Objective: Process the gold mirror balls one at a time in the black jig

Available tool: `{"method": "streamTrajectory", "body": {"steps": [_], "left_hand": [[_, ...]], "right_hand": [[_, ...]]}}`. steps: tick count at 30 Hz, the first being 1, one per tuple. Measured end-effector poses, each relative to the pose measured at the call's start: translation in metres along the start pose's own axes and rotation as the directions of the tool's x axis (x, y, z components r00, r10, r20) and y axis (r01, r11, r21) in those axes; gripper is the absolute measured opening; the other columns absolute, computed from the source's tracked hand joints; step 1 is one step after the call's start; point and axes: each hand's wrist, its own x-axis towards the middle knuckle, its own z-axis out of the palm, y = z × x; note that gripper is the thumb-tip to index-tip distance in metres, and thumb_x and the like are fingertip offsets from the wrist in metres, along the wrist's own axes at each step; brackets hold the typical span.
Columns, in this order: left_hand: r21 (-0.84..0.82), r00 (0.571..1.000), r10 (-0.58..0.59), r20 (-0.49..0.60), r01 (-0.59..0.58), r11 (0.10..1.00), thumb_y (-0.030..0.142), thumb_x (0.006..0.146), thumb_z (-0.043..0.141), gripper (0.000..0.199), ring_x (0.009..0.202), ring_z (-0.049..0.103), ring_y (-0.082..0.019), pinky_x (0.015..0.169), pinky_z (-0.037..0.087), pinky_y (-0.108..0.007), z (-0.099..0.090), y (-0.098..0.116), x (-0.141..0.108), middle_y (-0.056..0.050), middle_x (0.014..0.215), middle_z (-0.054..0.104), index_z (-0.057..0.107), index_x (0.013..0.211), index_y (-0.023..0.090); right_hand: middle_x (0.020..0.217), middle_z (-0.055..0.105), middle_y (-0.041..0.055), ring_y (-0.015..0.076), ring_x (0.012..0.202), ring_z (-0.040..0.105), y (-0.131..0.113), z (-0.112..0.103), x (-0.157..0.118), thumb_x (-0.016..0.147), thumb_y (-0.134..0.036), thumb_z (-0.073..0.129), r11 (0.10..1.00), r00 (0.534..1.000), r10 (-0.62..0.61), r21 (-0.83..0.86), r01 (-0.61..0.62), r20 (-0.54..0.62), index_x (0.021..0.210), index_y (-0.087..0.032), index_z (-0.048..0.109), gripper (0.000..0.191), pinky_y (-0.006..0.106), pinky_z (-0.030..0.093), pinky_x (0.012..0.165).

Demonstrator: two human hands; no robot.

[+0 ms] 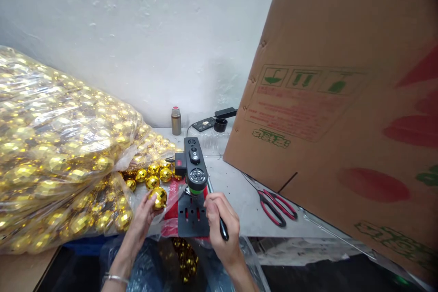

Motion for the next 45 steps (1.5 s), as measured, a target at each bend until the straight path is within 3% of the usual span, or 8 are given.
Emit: {"method": "streamTrajectory", "body": {"steps": [2, 4, 9, 13, 16, 23, 35, 45], "left_hand": [[-0.108, 0.997, -0.058, 0.051, 0.063, 0.992, 0.061, 0.063, 0.082, 0.076, 0.083, 0.075, -0.026, 0.075, 0.059, -0.036, 0.017, -0.018, -0.01, -0.01, 0.099, 0.077, 0.057, 0.119, 0.016], [-0.072, 0.997, -0.028, 0.073, 0.033, 0.997, 0.061, 0.062, 0.083, 0.075, 0.09, 0.075, -0.027, 0.08, 0.058, -0.037, 0.035, -0.034, -0.016, -0.011, 0.101, 0.077, 0.057, 0.117, 0.016], [0.155, 0.958, 0.263, 0.11, -0.278, 0.948, 0.055, 0.074, 0.075, 0.058, 0.11, 0.07, -0.028, 0.098, 0.053, -0.044, 0.061, -0.056, -0.014, -0.012, 0.114, 0.074, 0.058, 0.115, 0.019], [0.375, 0.877, 0.452, 0.163, -0.479, 0.793, 0.043, 0.081, 0.072, 0.048, 0.113, 0.067, -0.03, 0.103, 0.049, -0.049, 0.064, -0.06, -0.014, -0.011, 0.118, 0.072, 0.061, 0.122, 0.021], [0.446, 0.816, 0.525, 0.241, -0.574, 0.687, 0.038, 0.085, 0.069, 0.047, 0.117, 0.064, -0.031, 0.104, 0.047, -0.051, 0.063, -0.062, -0.016, -0.012, 0.125, 0.07, 0.06, 0.128, 0.022], [0.511, 0.79, 0.509, 0.342, -0.611, 0.604, 0.035, 0.083, 0.068, 0.05, 0.116, 0.063, -0.035, 0.098, 0.051, -0.054, 0.065, -0.07, -0.022, -0.017, 0.124, 0.069, 0.06, 0.129, 0.018], [0.513, 0.878, 0.378, 0.292, -0.478, 0.714, 0.033, 0.067, 0.076, 0.054, 0.104, 0.064, -0.034, 0.094, 0.051, -0.052, 0.075, -0.063, -0.021, -0.012, 0.11, 0.072, 0.066, 0.119, 0.019], [0.532, 0.892, 0.36, 0.273, -0.452, 0.716, 0.035, 0.067, 0.078, 0.052, 0.101, 0.064, -0.034, 0.09, 0.052, -0.051, 0.076, -0.062, -0.024, -0.012, 0.105, 0.072, 0.068, 0.114, 0.018]], "right_hand": [[0.075, 0.052, -0.0019, 0.0092, 0.067, 0.052, 0.0, 0.0, 0.002, 0.099, -0.007, 0.04, 1.0, 1.0, -0.008, -0.002, 0.008, -0.003, 0.08, -0.022, 0.047, 0.025, 0.019, 0.042, 0.062], [0.075, 0.052, -0.0018, 0.0093, 0.067, 0.053, 0.0, -0.001, 0.002, 0.099, -0.007, 0.04, 1.0, 1.0, -0.019, -0.007, 0.02, 0.009, 0.081, -0.022, 0.048, 0.024, 0.019, 0.043, 0.062], [0.076, 0.053, -0.0015, 0.0094, 0.068, 0.054, 0.0, -0.003, 0.0, 0.099, -0.007, 0.04, 0.999, 0.999, -0.027, -0.017, 0.027, 0.033, 0.083, -0.021, 0.049, 0.023, 0.019, 0.044, 0.062], [0.077, 0.052, -0.0013, 0.0096, 0.069, 0.054, 0.0, -0.003, -0.002, 0.099, -0.007, 0.039, 1.0, 0.999, -0.012, -0.014, 0.013, 0.037, 0.082, -0.022, 0.048, 0.024, 0.02, 0.044, 0.062], [0.078, 0.053, -0.001, 0.0098, 0.07, 0.054, 0.001, -0.003, -0.003, 0.098, -0.007, 0.039, 1.0, 0.999, -0.017, -0.013, 0.017, 0.034, 0.083, -0.022, 0.048, 0.023, 0.02, 0.044, 0.063], [0.078, 0.053, -0.0007, 0.0098, 0.071, 0.055, 0.001, -0.002, -0.005, 0.097, -0.005, 0.039, 1.0, 1.0, -0.013, -0.013, 0.014, 0.027, 0.083, -0.021, 0.048, 0.024, 0.02, 0.045, 0.064], [0.076, 0.057, 0.0013, 0.0126, 0.068, 0.059, 0.015, -0.004, -0.016, 0.095, -0.005, 0.039, 0.991, 0.994, -0.097, -0.084, 0.101, 0.047, 0.083, -0.022, 0.051, 0.023, 0.024, 0.046, 0.058], [0.074, 0.058, 0.0, 0.0134, 0.064, 0.058, 0.03, 0.007, -0.033, 0.096, -0.01, 0.038, 0.991, 0.995, -0.086, -0.106, 0.08, -0.047, 0.081, -0.023, 0.051, 0.024, 0.027, 0.047, 0.06]]}}
